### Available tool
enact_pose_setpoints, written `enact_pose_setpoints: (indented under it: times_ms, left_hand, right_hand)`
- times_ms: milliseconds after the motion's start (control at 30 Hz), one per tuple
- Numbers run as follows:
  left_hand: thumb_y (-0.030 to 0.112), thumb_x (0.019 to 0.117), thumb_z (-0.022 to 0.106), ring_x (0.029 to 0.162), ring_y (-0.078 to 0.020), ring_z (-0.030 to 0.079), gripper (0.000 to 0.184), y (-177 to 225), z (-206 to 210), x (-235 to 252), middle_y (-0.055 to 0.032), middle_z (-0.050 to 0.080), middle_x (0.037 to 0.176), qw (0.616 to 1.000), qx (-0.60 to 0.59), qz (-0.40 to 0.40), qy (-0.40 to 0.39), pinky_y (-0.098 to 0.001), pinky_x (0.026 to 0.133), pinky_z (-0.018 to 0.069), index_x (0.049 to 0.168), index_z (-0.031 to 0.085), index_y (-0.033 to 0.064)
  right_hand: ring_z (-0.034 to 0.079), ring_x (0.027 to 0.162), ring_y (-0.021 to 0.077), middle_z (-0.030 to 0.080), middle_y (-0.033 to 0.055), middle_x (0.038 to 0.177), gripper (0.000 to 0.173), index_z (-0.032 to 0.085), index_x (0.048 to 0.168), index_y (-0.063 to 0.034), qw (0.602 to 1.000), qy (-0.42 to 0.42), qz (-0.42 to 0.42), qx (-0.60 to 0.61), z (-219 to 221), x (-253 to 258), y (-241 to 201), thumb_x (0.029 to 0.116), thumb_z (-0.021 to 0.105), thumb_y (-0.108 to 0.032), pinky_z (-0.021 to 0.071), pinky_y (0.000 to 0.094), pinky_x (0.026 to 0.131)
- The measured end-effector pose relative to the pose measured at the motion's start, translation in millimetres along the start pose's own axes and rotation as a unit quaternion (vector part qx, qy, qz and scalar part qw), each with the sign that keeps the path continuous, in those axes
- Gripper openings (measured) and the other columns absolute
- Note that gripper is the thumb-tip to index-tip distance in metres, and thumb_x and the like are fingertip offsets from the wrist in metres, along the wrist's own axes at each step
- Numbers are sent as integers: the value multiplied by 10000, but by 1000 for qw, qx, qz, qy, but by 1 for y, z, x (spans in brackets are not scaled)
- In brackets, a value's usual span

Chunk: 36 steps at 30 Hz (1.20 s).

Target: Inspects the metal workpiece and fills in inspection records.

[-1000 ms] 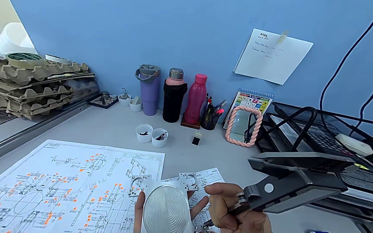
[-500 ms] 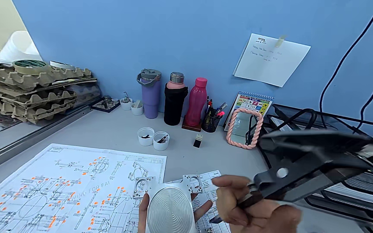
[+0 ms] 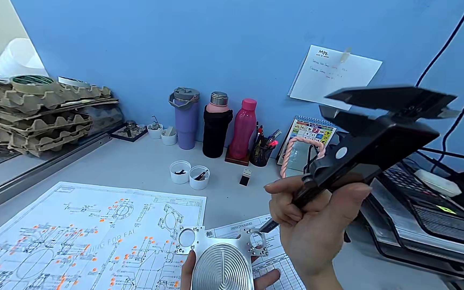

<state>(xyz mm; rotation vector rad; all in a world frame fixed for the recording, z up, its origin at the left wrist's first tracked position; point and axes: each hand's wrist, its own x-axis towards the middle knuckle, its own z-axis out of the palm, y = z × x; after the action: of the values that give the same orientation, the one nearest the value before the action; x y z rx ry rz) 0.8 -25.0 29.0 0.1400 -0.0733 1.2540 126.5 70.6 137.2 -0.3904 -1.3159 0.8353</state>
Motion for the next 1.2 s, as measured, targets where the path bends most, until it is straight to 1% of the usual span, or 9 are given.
enact_pose_setpoints:
  times_ms: [133,267,400,433,567,700,833,967,1200]
  left_hand:
    - [633,947,537,1204,-324,661,625,0,-12,5,-170,697,1244,1000,-4,-10,14,-546,1051,514,1207,701,89]
    - [655,959,481,1177,-313,676,637,0,-13,6,-164,709,1216,1000,1,-2,25,-542,1036,525,1172,712,101]
    - [577,1016,455,1072,-187,725,507,1,-19,4,-71,763,1107,995,53,67,55,-415,956,585,1085,760,177]
    - [549,1024,468,1065,-178,727,475,2,-22,4,-65,765,1097,993,58,82,57,-413,955,586,1085,760,179]
    - [527,1040,437,1036,-187,737,480,2,-20,4,-78,768,1061,991,48,95,85,-422,929,600,1054,750,164]
    - [509,1066,377,1033,-142,731,488,2,-21,3,-43,770,1056,987,75,110,86,-385,925,600,1061,745,189]
    - [494,1065,391,1021,-135,733,472,1,-21,4,-41,771,1047,987,74,114,85,-374,916,603,1052,749,186]
    - [505,1077,329,1023,-150,733,517,0,-22,5,-52,767,1056,987,65,113,97,-394,913,605,1058,730,178]
    - [499,1074,353,1008,-142,738,509,-1,-23,6,-56,771,1037,986,57,116,102,-367,895,613,1047,737,167]
  right_hand:
    - [371,459,-66,442,-145,555,668,715,905,-173,1000,-10,12,7,-1,-8,6,948,377,-748,313,108,437]
    - [384,480,-82,466,-147,576,646,690,906,-177,999,-21,23,24,1,-17,8,944,375,-741,316,104,448]
    - [398,483,-88,491,-140,586,649,697,903,-149,998,-20,36,48,2,-26,10,950,401,-725,320,102,443]
    - [399,487,-92,506,-139,594,642,693,904,-148,998,-20,36,53,2,-27,10,954,402,-718,320,100,445]
    - [398,480,-93,496,-145,583,644,694,892,-147,998,-12,41,54,2,-29,11,953,404,-718,320,100,439]
    - [406,484,-89,500,-143,584,650,704,912,-140,998,-11,38,52,1,-30,14,962,396,-710,327,100,447]
    - [410,487,-86,493,-147,585,656,704,904,-143,998,-13,43,50,1,-32,17,959,392,-718,336,104,449]
    - [420,509,-96,523,-148,608,665,697,915,-145,998,-21,41,43,-1,-35,22,960,372,-723,337,99,467]
    - [410,517,-114,534,-156,624,683,716,961,-131,997,-46,30,59,-8,-41,28,970,361,-714,322,85,476]
